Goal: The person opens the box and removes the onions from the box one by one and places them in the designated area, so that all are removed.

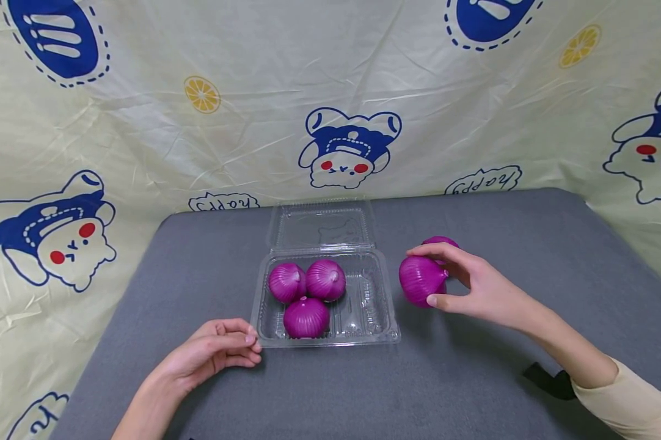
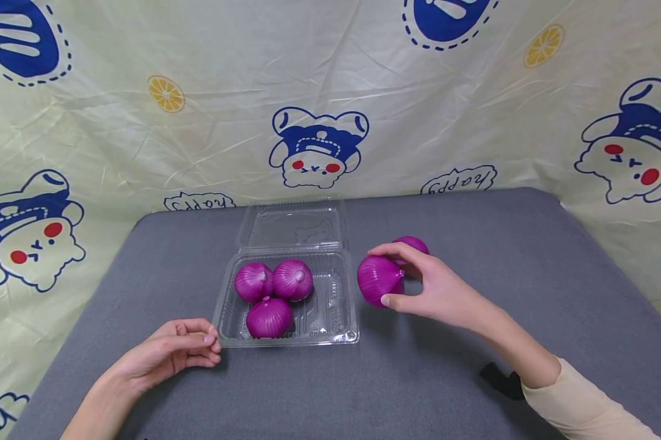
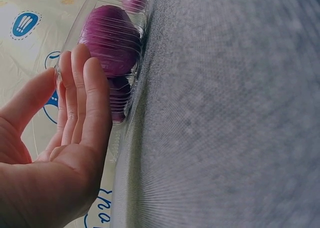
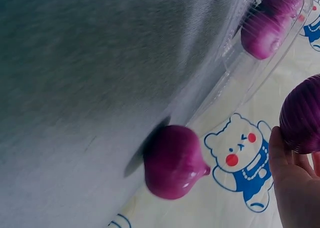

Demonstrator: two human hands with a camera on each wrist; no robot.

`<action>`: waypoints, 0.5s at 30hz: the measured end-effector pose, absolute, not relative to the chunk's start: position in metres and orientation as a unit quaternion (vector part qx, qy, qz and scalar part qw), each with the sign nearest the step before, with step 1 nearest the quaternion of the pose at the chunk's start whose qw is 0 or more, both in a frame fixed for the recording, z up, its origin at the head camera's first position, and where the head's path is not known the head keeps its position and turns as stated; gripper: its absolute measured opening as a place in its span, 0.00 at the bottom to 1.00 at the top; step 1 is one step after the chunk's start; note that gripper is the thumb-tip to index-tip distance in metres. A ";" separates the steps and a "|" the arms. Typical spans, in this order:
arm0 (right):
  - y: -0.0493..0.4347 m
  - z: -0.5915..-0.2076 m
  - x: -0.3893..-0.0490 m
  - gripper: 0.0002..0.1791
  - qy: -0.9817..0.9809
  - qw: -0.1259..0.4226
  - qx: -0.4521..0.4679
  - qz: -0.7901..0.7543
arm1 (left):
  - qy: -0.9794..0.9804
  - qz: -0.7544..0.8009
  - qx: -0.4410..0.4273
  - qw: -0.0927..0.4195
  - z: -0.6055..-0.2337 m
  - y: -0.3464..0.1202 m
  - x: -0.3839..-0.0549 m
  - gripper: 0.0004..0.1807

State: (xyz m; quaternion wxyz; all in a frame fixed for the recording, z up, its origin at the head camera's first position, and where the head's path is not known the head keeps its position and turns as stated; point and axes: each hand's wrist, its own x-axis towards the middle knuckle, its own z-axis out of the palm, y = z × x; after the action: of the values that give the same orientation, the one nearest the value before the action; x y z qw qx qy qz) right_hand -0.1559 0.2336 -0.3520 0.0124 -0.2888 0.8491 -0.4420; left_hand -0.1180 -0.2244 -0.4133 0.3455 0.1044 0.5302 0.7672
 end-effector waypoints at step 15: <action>0.260 -0.353 -0.147 0.38 0.857 -0.003 -0.254 -0.449 | 0.530 0.785 0.069 0.314 -0.411 -0.222 -0.117 0.13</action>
State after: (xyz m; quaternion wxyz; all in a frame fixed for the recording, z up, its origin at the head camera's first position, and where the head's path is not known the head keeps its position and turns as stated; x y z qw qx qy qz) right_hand -0.1470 0.2596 -0.3528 -0.0030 -0.2544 0.8566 -0.4489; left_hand -0.1167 -0.2221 -0.4111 0.3135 0.0687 0.5298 0.7851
